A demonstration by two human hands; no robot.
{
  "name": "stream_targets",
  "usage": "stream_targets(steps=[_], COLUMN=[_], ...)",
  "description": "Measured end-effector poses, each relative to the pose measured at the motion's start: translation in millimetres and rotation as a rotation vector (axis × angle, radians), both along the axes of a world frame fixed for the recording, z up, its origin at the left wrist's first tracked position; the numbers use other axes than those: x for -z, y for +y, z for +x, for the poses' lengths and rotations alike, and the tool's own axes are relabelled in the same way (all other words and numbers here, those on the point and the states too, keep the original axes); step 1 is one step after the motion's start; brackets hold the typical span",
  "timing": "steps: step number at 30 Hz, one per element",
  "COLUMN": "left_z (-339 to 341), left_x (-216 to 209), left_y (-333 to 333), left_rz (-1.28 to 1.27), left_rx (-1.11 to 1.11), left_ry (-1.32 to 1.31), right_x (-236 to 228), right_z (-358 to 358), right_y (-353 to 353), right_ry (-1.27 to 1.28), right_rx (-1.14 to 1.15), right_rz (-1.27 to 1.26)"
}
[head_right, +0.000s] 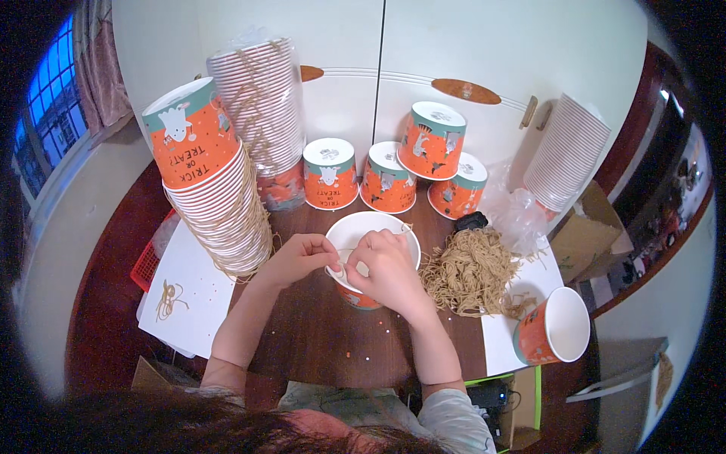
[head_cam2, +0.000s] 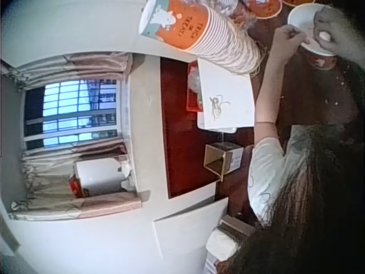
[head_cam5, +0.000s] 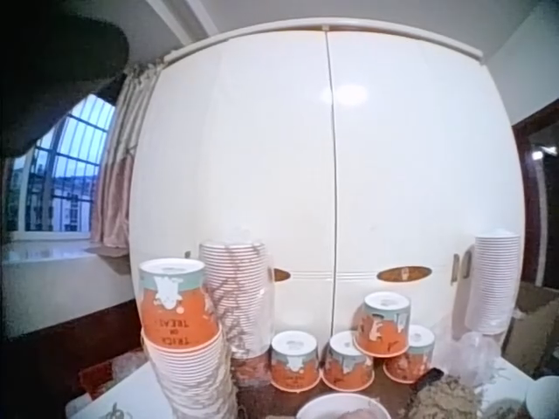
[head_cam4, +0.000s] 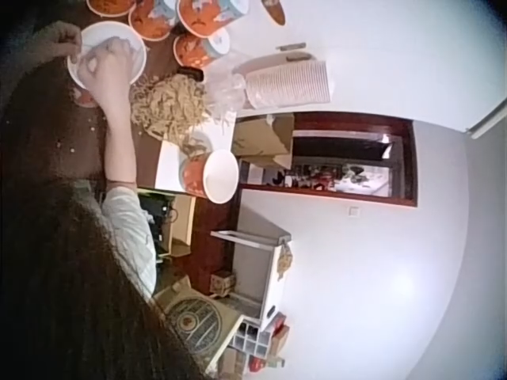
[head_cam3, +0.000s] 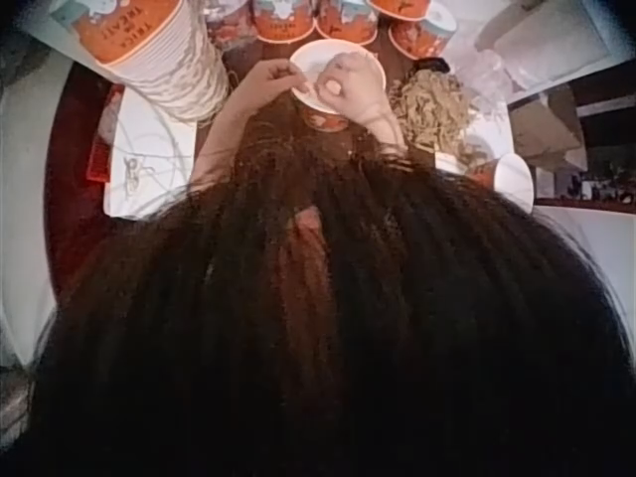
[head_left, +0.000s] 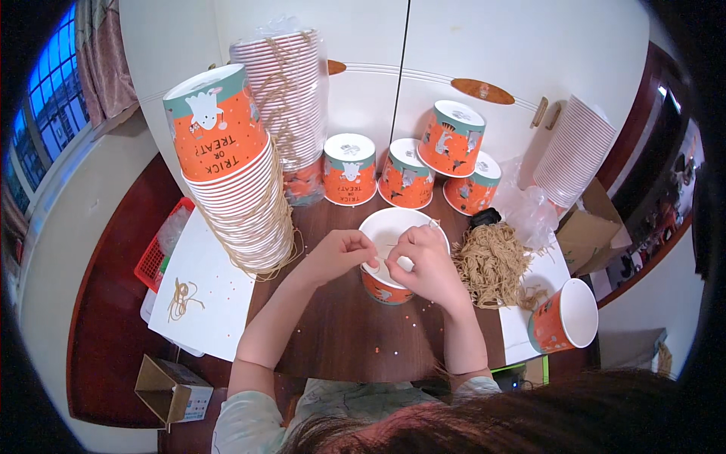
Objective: Attaching string handles to decorative paper buckets for packaging.
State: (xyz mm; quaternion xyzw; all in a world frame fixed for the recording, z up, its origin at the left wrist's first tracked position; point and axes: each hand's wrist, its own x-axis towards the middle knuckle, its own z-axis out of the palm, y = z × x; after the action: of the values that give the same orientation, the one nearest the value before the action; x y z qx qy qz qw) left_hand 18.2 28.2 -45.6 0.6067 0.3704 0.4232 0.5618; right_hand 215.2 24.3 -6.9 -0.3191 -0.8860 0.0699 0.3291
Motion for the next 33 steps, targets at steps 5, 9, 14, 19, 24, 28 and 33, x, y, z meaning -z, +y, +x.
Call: stream_targets(steps=[5, 9, 14, 19, 24, 28, 33], left_z=[-2.8, -3.4, -7.7, -3.1, -5.8, -5.8, -9.1], left_x=[-3.0, -6.7, -9.6, -5.4, -1.7, -3.0, -6.8], left_y=[0.0, -2.0, -5.0, -2.9, -0.9, -1.9, -6.5], left_rz=[-0.010, 0.038, 0.066, 0.084, 0.008, 0.043, 0.155], left_rx=[0.002, -0.014, -0.033, -0.032, -0.089, -0.135, -0.197], left_ry=[0.021, 0.090, 0.124, 0.089, 0.105, 0.093, 0.231], right_x=[4.3, 13.9, 14.5, 19.4, 21.5, 22.1, 24.6], right_z=[-11.5, -25.2, -22.9, -24.3, -29.7, -29.3, -27.0], right_y=[-12.8, -19.5, -3.0, 2.1, 1.4, 2.8, 6.1], right_ry=[-0.117, -0.137, 0.009, 0.142, 0.173, 0.170, 0.225], right_rx=[-0.139, -0.165, -0.095, -0.011, -0.009, -0.025, -0.006], right_rz=[-0.006, 0.013, -0.033, -0.098, -0.181, -0.093, -0.194])
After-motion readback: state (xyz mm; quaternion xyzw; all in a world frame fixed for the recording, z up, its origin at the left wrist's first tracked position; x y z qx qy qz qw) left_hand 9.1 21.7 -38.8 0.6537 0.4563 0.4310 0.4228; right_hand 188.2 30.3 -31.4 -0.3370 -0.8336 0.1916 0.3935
